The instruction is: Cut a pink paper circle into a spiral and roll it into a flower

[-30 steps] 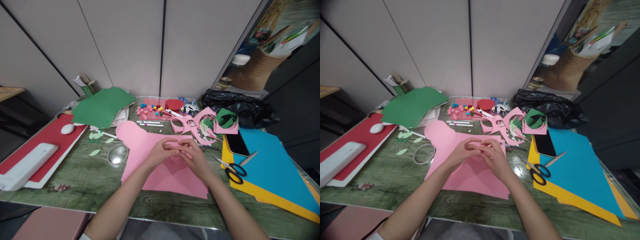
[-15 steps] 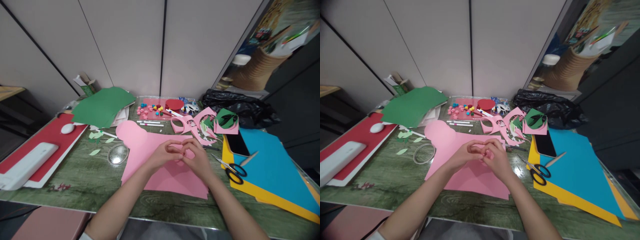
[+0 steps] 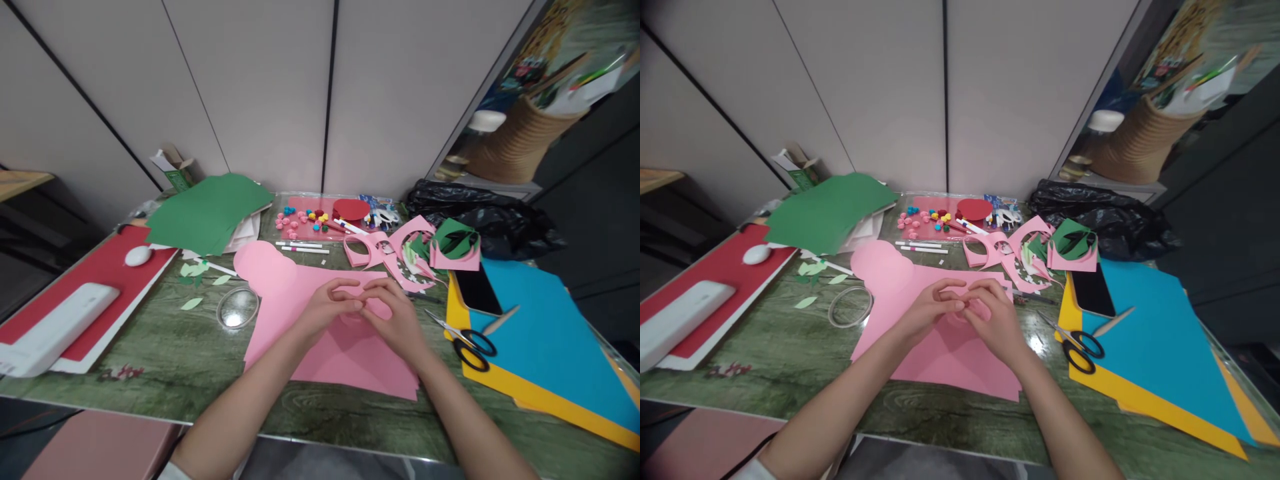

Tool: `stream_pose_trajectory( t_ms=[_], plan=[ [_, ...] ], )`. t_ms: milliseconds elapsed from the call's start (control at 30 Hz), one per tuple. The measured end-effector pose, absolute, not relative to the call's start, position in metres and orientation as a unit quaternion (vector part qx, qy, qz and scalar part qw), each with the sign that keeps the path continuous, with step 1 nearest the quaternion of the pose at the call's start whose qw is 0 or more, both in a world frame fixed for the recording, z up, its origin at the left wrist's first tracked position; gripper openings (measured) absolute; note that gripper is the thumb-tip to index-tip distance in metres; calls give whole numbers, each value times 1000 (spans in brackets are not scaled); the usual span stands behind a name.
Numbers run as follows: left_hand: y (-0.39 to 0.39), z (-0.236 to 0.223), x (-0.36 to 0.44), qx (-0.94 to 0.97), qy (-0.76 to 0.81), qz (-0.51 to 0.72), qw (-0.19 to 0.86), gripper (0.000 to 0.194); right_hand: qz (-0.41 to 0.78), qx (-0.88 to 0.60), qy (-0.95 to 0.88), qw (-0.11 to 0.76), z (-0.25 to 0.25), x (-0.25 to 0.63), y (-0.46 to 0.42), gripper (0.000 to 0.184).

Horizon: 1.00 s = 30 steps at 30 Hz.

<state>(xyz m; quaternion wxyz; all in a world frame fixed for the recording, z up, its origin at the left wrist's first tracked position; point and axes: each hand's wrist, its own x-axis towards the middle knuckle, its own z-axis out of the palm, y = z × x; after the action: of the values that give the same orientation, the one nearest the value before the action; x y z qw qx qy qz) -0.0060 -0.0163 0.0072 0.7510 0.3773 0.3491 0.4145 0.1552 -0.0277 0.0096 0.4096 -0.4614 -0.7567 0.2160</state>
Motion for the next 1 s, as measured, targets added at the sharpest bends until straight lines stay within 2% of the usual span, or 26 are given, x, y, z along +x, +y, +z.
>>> stream_pose_trajectory(
  t_ms=[267,567,667,833,1000],
  plan=[
    [-12,8,-13,422,349,370,751,51,241,-444,-768,394,10,157,-27,9],
    [-11,14,-9,419,346,374,752,48,270,-396,-810,339,6,157,-26,24],
    [-13,14,-8,422,339,382,750,45,256,-403,-807,347,2,156,-25,26],
    [-15,12,-3,383,360,407,747,44,217,-437,-779,393,-1,156,-26,22],
    [-17,6,0,370,342,416,757,44,207,-468,-755,410,3,155,-27,9]
  ],
)
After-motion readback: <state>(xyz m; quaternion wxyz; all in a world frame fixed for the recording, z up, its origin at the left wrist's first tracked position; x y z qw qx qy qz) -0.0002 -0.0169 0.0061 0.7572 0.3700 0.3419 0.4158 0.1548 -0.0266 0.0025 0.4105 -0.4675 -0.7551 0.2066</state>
